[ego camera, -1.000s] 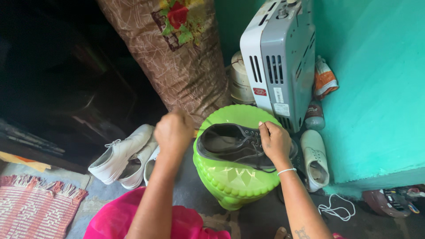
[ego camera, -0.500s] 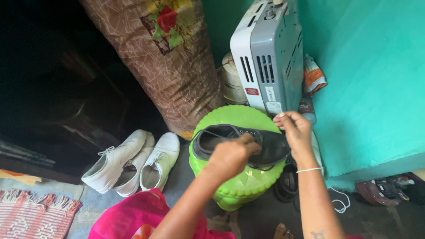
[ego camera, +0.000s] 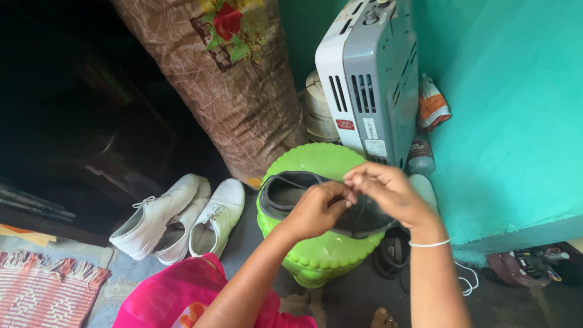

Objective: The person removes the laces from a white shoe and then re-laces it. They then pick up a black shoe, remove its laces, and re-lace it. The shoes are handled one at a time on a green stool.

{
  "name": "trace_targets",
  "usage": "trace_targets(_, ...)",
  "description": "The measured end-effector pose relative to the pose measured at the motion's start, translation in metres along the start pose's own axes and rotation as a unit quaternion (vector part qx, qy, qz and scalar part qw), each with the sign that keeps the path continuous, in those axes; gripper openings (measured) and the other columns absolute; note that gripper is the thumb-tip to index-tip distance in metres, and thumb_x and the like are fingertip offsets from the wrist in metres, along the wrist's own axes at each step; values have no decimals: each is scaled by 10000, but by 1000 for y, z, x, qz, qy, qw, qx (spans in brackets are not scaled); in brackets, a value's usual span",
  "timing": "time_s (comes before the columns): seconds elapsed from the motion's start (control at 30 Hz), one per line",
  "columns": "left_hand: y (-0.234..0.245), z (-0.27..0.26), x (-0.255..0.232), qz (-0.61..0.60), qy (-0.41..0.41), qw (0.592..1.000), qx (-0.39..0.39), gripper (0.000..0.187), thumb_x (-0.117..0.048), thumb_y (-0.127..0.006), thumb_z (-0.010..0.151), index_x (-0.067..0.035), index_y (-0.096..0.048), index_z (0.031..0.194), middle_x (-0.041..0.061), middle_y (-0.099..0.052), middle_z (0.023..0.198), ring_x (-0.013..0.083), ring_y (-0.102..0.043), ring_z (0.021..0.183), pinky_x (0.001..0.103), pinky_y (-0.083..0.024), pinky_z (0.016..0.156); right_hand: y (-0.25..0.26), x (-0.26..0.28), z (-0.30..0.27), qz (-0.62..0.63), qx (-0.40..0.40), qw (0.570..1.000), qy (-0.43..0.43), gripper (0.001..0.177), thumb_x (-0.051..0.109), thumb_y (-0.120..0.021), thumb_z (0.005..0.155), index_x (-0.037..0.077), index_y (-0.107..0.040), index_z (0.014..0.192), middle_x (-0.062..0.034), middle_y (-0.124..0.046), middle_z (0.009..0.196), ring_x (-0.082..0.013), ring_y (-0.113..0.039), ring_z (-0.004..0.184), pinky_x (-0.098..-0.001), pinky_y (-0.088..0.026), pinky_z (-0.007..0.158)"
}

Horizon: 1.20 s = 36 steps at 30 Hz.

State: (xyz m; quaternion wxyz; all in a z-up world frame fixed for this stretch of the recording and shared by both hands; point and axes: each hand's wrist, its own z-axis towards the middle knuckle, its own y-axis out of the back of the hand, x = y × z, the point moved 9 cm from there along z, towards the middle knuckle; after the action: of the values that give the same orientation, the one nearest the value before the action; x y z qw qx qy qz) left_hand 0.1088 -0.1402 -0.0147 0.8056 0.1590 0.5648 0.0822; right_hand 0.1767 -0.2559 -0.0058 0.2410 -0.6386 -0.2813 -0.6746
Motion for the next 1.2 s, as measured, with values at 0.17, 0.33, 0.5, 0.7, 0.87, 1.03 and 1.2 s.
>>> trace_targets(0.17, 15, 8, 21, -340, 127, 930, -61, 71, -98, -631, 975, -77, -591, 1030, -59, -634, 909, 63, -611, 777, 252, -538, 702, -14, 3, 5, -13, -15, 1000, -16, 351, 172, -640, 965, 38, -592, 1285, -28, -681, 959, -111, -651, 863, -284, -534, 756)
trace_targets(0.33, 56, 16, 4, -332, 70, 932, -128, 92, -71, -672, 983, -46, -593, 1025, -16, -614, 855, 78, -604, 766, 260, -516, 701, -33, -5, 2, 9, 63, 998, -29, 306, 145, -666, 945, 25, -621, 1222, -27, -688, 823, -108, -669, 753, -262, -549, 691)
trace_targets(0.5, 77, 11, -30, -327, 24, 935, -134, 98, -53, -679, 978, -22, -600, 1026, -3, -626, 864, 85, -616, 781, 261, -519, 725, -39, -18, -4, -37, 92, 990, -96, 223, 88, -711, 931, -37, -698, 1116, -19, -646, 679, -110, -599, 580, -258, -457, 546)
trace_targets(0.7, 96, -7, -69, -300, -1, 947, -113, 110, -34, -676, 999, 29, -657, 1087, 16, -668, 928, 73, -625, 861, 252, -531, 790, -59, -6, 0, -12, 87, 993, -82, 291, 112, -723, 898, -7, -648, 1152, -24, -659, 711, -92, -630, 648, -253, -513, 602)
trace_targets(0.87, 70, -14, -90, -267, 16, 963, -26, 182, -65, -639, 1002, 39, -679, 1147, 26, -743, 900, 73, -706, 843, 250, -594, 825, -50, 31, -12, 96, 94, 990, 38, 394, 182, -754, 894, -20, -635, 1210, -39, -705, 812, -106, -656, 723, -263, -548, 659)
trace_targets(1.03, 72, -14, -95, -121, 15, 990, -66, 146, -41, -681, 959, 15, -717, 1089, 9, -751, 896, 37, -670, 797, 230, -570, 738, -34, 30, -20, 54, 57, 997, 23, 264, 145, -764, 923, -68, -715, 1070, -71, -714, 807, -128, -645, 696, -278, -525, 643)
trace_targets(1.2, 82, -17, -88, -119, 37, 988, -95, 130, -42, -692, 943, 9, -710, 1062, 10, -729, 881, 30, -638, 776, 223, -535, 694, -6, 32, -21, -82, 8, 996, -18, 209, 127, -718, 915, -61, -755, 998, -113, -792, 822, -155, -731, 731, -275, -575, 658)
